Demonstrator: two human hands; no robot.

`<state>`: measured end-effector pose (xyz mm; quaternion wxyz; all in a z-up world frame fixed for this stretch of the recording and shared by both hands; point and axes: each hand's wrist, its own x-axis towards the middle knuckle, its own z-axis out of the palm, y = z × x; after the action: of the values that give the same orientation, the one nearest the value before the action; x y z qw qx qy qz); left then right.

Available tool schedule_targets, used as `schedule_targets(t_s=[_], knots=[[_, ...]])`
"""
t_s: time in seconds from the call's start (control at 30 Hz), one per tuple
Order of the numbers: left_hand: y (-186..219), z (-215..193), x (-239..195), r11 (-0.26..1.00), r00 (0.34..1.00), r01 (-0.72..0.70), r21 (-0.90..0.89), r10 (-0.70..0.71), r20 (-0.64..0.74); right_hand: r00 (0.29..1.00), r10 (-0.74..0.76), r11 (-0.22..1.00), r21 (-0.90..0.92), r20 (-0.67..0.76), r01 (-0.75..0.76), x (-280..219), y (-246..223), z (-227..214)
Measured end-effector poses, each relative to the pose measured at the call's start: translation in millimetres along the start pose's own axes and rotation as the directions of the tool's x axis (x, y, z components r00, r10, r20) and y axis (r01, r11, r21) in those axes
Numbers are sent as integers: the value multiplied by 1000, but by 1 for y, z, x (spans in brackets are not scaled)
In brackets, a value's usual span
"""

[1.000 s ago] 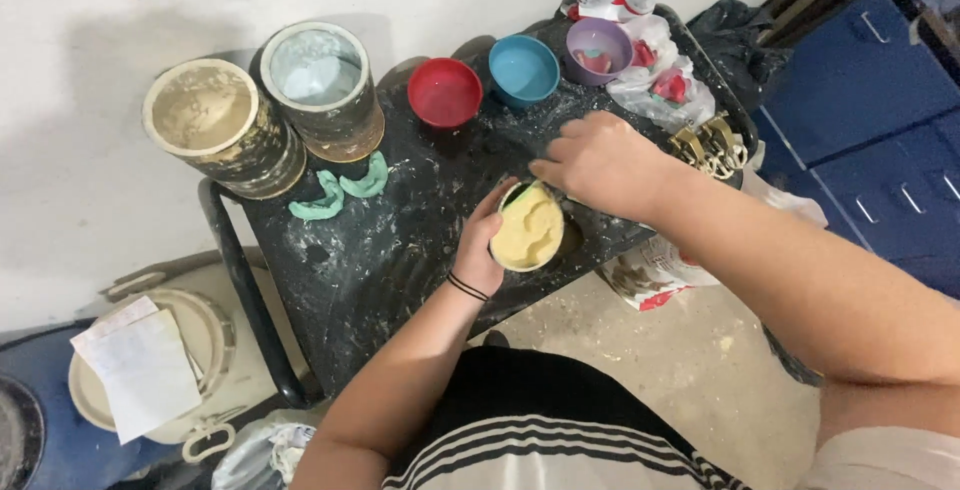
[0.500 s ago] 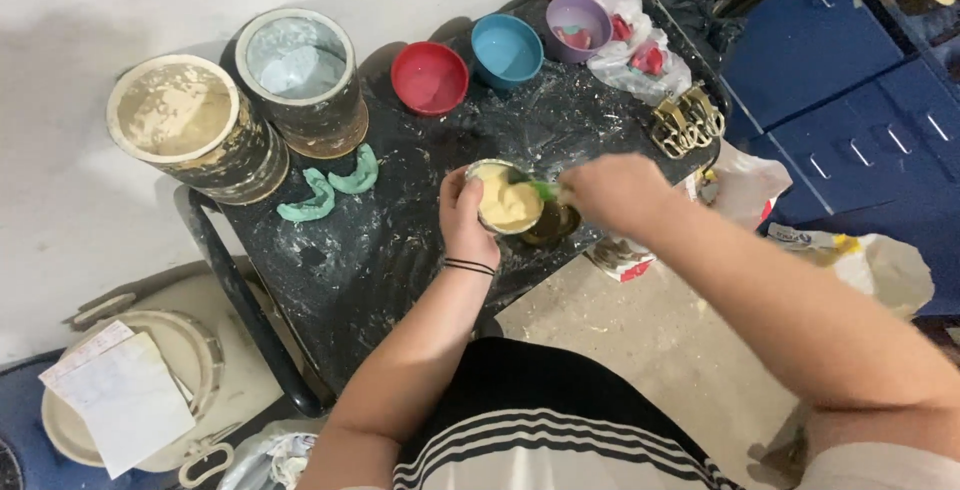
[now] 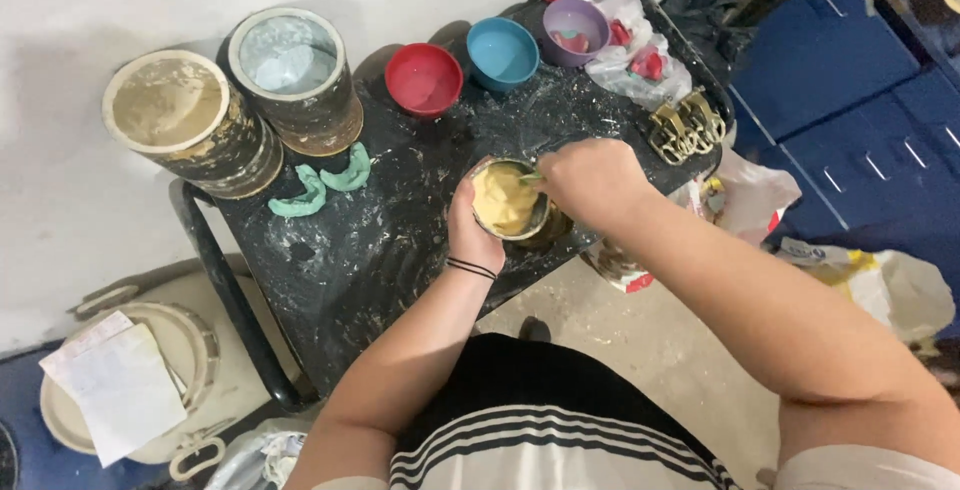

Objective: The person mixes a yellow paste in a small container using a green spatula. They then place a pink clay piece onto a yellow clay base and use a small tool to smooth and shape the pink clay on top.

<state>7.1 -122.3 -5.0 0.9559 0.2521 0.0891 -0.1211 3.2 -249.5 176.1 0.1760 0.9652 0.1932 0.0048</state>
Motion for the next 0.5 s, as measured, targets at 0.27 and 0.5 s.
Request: schedule_targets(t_s=[0.27,0.5], knots=[[-27,5,13,1000,979,-18,-14,15,-201,982,-186,982,-31,-4,186,-9,9,10],[-40,5,13,999,956,-16,-48,1,-295,971,-236,972,-10,43,236,-26,28,-3]])
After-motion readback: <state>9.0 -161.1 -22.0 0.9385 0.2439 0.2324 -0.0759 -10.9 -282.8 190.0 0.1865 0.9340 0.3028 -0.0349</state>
